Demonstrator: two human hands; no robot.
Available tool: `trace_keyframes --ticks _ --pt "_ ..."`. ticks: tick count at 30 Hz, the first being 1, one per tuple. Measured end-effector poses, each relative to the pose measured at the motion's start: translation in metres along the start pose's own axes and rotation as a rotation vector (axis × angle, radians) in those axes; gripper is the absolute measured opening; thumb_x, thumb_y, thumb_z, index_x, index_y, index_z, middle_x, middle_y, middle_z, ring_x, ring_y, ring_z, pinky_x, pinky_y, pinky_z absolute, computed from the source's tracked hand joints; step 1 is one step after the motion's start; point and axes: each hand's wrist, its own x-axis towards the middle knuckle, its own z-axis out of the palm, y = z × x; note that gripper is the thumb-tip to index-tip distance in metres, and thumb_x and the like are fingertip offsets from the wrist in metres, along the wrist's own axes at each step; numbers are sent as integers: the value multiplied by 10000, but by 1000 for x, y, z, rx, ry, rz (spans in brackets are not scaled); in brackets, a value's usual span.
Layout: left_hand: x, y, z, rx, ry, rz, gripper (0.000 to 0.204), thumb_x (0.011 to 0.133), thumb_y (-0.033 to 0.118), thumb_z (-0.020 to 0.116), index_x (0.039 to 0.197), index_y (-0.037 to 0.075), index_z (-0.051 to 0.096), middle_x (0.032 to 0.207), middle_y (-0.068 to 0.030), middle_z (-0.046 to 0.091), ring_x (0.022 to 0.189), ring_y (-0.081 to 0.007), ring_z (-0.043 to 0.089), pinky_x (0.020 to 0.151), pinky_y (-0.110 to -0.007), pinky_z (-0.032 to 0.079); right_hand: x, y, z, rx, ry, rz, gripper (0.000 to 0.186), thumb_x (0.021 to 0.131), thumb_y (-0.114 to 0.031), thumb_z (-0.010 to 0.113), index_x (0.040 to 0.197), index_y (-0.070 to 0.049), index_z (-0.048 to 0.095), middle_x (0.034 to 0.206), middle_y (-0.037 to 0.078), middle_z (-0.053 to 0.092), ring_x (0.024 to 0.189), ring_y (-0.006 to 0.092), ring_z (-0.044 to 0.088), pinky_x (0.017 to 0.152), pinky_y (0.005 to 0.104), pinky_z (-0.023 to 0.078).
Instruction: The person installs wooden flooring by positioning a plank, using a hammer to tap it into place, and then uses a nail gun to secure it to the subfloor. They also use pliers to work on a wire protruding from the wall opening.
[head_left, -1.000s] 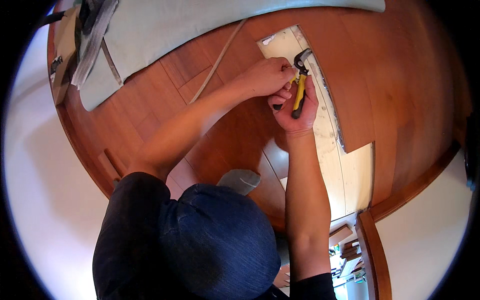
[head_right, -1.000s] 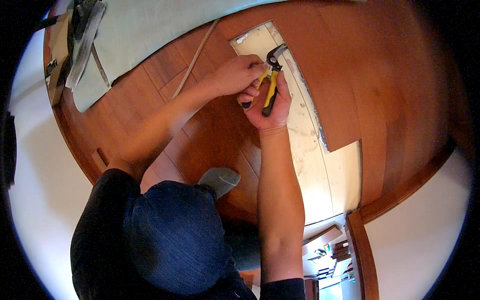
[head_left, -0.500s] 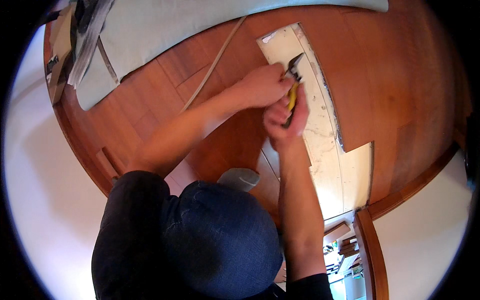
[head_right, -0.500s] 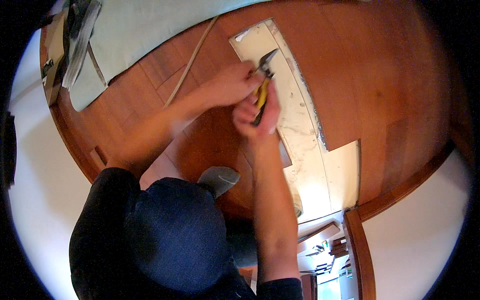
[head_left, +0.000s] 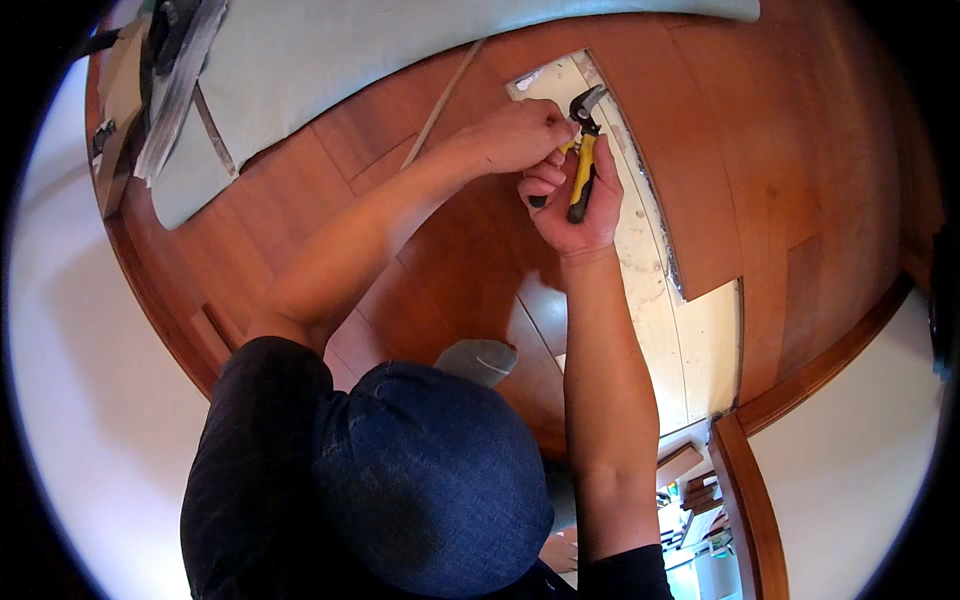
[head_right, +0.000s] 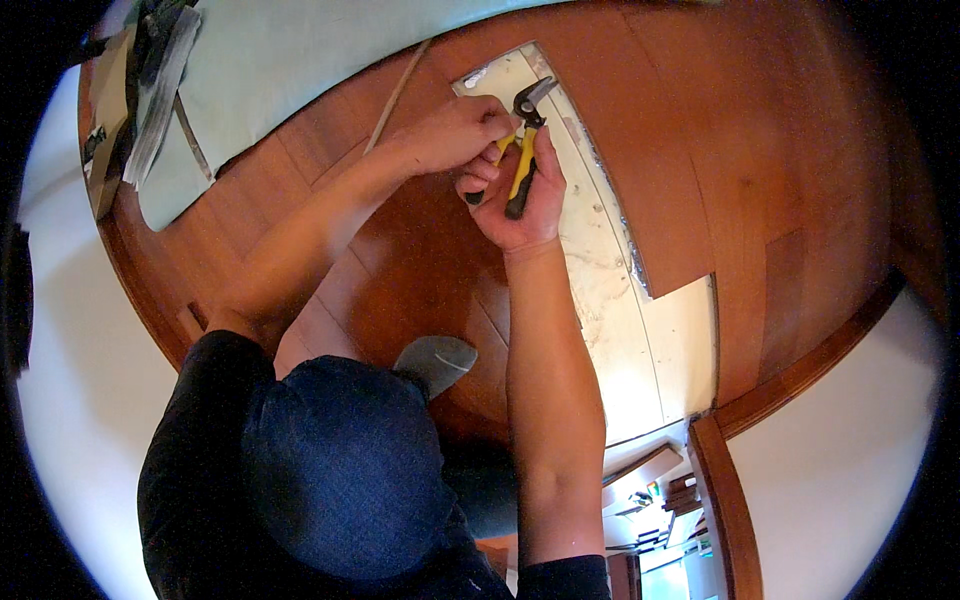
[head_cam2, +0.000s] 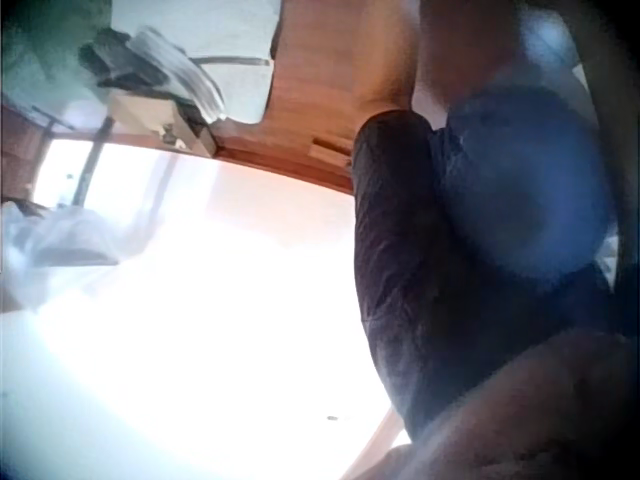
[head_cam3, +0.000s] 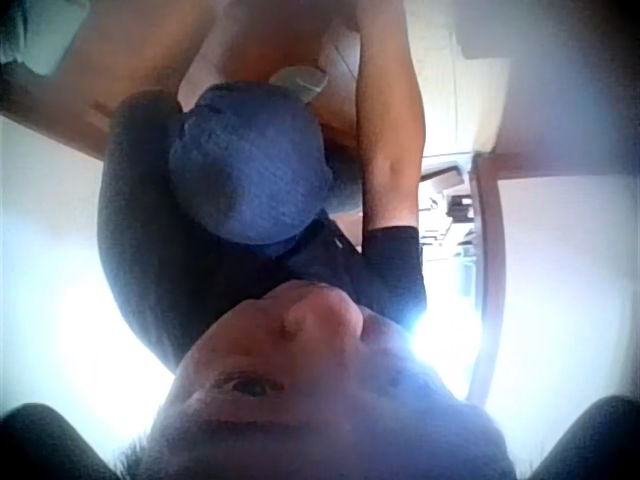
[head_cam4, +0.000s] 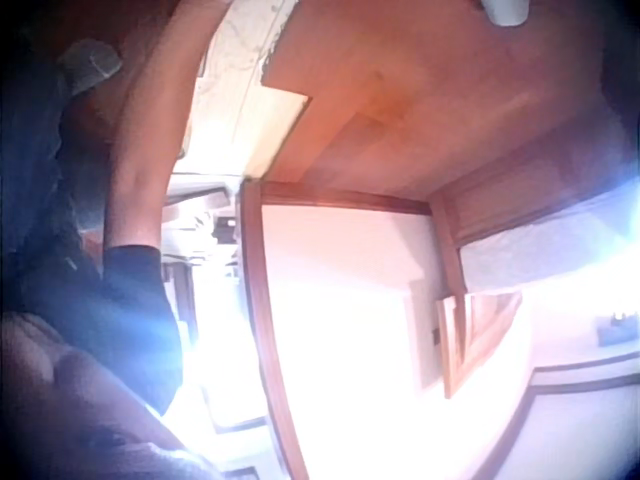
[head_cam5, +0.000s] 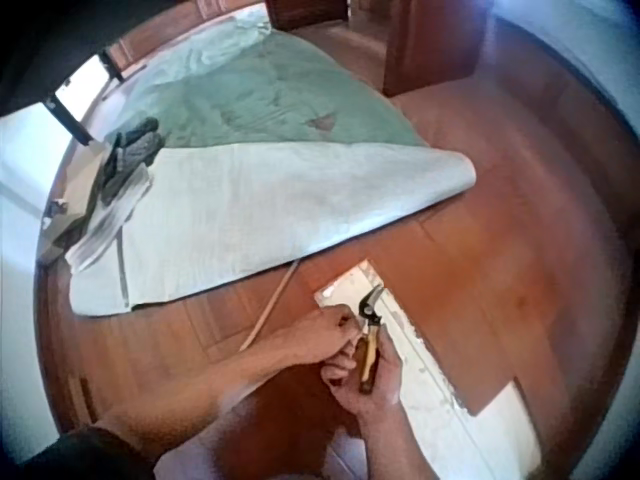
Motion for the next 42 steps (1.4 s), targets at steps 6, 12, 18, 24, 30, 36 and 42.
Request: trace_keyframes --ticks 6,12,18,24,30,36,42 --pt "-2 20 1 -24 -48 -143 456 990 387 518 1026 -39 676 897 -162 744 852 -263 733 788 -363 562 7 -7 -15 -3 -48 -37 409 1010 -485 511 1076 -89 590 817 9 486 648 102 434 591 255 372" --pt "15 -4 10 295 81 107 423 1024 381 502 1025 -18 642 834 -160 722 705 -245 729 688 -348 582 6 -9 -30 56 -114 12 422 1017 -511 501 1081 -103 586 812 -3 482 590 81 431 509 223 351" --pt "-2 -1 12 251 87 16 436 1029 383 490 1024 -25 645 818 -160 719 707 -273 708 706 -366 565 2 -6 -23 11 -29 24 403 1021 -509 497 1067 -122 600 798 -12 486 592 80 433 506 222 347" --pt "-11 9 4 81 18 -128 436 1025 369 495 1012 -34 659 852 -147 726 786 -237 721 749 -359 561 4 -1 -9 -65 84 36 378 1015 -491 514 1017 -124 606 780 -11 500 595 82 430 521 226 346" --pt "-12 -12 7 -158 19 -218 388 1037 377 500 1050 17 644 854 -82 685 729 -181 655 705 -312 538 -11 -5 1 100 176 194 389 1008 -492 517 1014 -114 609 791 44 557 634 157 492 638 307 450" --pt "-80 -24 86 -244 -287 -16 282 1051 308 532 1078 47 638 912 -12 629 802 -101 584 721 -261 505 -147 17 -49 52 92 45 486 1012 -561 432 1209 -131 540 796 35 474 610 159 423 579 309 372" --pt "-69 22 171 425 -519 449 181 979 195 601 990 19 644 898 -127 670 798 -256 632 733 -361 518 -281 -66 -127 180 138 -344 598 1011 -562 442 1285 -38 526 821 29 479 647 132 431 562 287 357"
